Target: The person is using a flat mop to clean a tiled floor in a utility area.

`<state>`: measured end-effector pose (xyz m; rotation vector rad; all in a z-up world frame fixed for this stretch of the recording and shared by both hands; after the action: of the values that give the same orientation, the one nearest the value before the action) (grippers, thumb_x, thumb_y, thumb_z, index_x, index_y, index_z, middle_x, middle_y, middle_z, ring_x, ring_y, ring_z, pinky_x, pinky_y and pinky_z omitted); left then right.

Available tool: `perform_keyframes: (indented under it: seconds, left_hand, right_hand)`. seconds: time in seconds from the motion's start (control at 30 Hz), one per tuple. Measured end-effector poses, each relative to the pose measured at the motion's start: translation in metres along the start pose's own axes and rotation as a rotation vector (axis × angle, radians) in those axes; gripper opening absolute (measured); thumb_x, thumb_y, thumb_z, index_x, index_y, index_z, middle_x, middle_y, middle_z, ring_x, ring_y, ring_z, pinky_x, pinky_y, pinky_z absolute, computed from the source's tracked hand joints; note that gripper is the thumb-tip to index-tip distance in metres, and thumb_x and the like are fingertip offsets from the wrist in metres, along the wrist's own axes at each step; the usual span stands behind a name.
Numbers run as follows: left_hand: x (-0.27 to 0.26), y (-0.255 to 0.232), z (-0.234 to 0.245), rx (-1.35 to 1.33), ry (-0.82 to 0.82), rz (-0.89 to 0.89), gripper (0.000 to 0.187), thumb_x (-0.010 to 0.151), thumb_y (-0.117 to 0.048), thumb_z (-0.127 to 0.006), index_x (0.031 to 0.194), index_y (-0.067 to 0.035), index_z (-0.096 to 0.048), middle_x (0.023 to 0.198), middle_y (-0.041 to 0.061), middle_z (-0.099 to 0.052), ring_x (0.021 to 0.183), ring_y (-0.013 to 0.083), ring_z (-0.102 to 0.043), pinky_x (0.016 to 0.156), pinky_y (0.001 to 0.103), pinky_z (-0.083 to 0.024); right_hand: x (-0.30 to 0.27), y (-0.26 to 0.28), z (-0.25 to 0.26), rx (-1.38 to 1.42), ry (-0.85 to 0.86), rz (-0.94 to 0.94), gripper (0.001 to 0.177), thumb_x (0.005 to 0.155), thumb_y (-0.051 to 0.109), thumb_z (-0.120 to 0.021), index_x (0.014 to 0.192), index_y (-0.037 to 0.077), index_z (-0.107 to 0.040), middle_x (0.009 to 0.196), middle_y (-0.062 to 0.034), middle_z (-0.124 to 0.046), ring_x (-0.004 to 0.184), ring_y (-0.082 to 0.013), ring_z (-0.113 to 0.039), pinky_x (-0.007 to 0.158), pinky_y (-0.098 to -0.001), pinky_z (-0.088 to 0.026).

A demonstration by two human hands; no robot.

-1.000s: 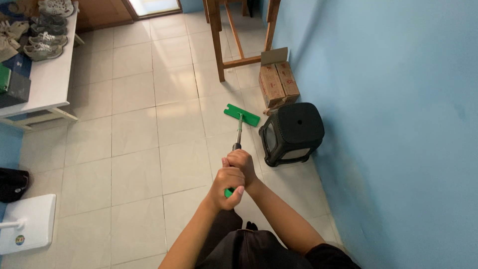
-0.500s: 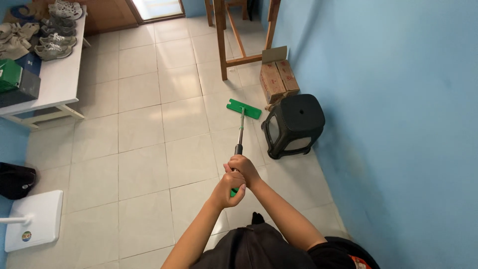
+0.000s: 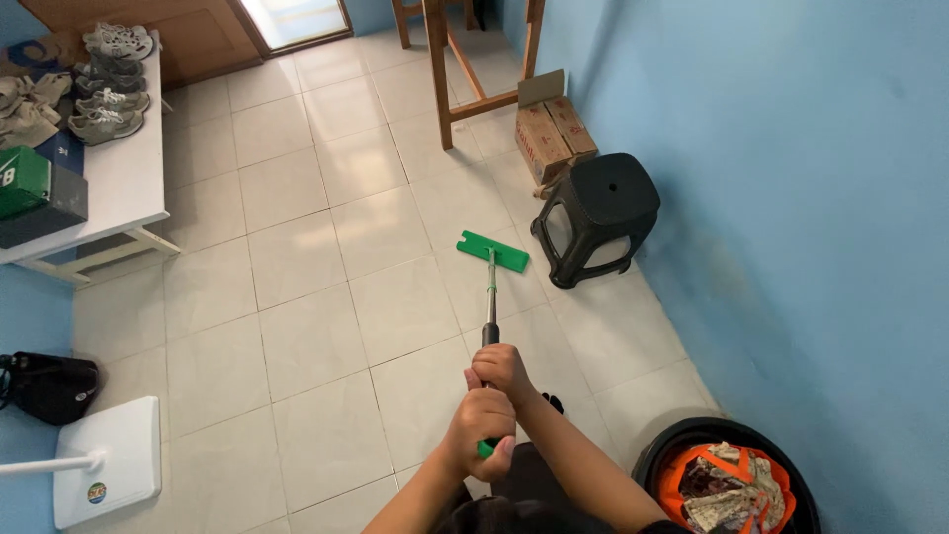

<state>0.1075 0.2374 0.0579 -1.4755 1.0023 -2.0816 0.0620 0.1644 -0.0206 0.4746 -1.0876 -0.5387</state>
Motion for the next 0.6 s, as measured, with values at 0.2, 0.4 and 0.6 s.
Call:
perform_keyframes:
  seconds: [0.2, 0.4, 0.6]
  left_hand:
    - [-0.074, 0.048, -0.003, 0.052, 0.021, 0.139, 0.009, 0.07, -0.007, -0.057, 0.063, -0.002, -0.056, 0.066, 0.011, -0.058, 0.068, 0.0281, -0.055, 0.065, 0.039, -0.049]
    - [-0.082, -0.017, 0.025, 0.03, 0.041, 0.257, 0.015, 0.077, -0.004, -0.059, 0.063, 0.0, -0.055, 0.066, 0.012, -0.059, 0.068, 0.0283, -0.055, 0.066, 0.039, -0.048]
    - [-0.062, -0.128, 0.056, -0.113, -0.014, 0.007, 0.024, 0.076, -0.019, -0.06, 0.059, -0.004, -0.053, 0.06, 0.011, -0.054, 0.057, 0.0266, -0.054, 0.056, 0.036, -0.044]
  right_hand:
    - [-0.042, -0.018, -0.049, -0.073, 0.157, -0.169, 0.034, 0.086, 0.01, -0.068, 0.057, 0.006, -0.049, 0.059, -0.0068, -0.053, 0.059, -0.0246, -0.054, 0.06, -0.0389, -0.048]
    - [-0.034, 0.044, -0.066, -0.075, 0.112, -0.234, 0.037, 0.085, 0.01, -0.07, 0.055, 0.002, -0.048, 0.056, -0.0085, -0.05, 0.057, -0.0267, -0.052, 0.056, -0.0402, -0.045]
    - [-0.014, 0.138, -0.067, 0.04, 0.052, -0.212, 0.047, 0.085, 0.01, -0.073, 0.051, 0.007, -0.041, 0.047, -0.0056, -0.044, 0.04, -0.0236, -0.043, 0.042, -0.0378, -0.034]
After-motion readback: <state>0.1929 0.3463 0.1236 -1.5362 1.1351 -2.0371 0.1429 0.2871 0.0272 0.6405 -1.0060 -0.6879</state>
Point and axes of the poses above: each hand's wrist, its own x-axis towards the middle knuckle, its own z-axis out of the back of the hand, y = z × x, the point moved 10 cm from there along x, towards the middle knuckle
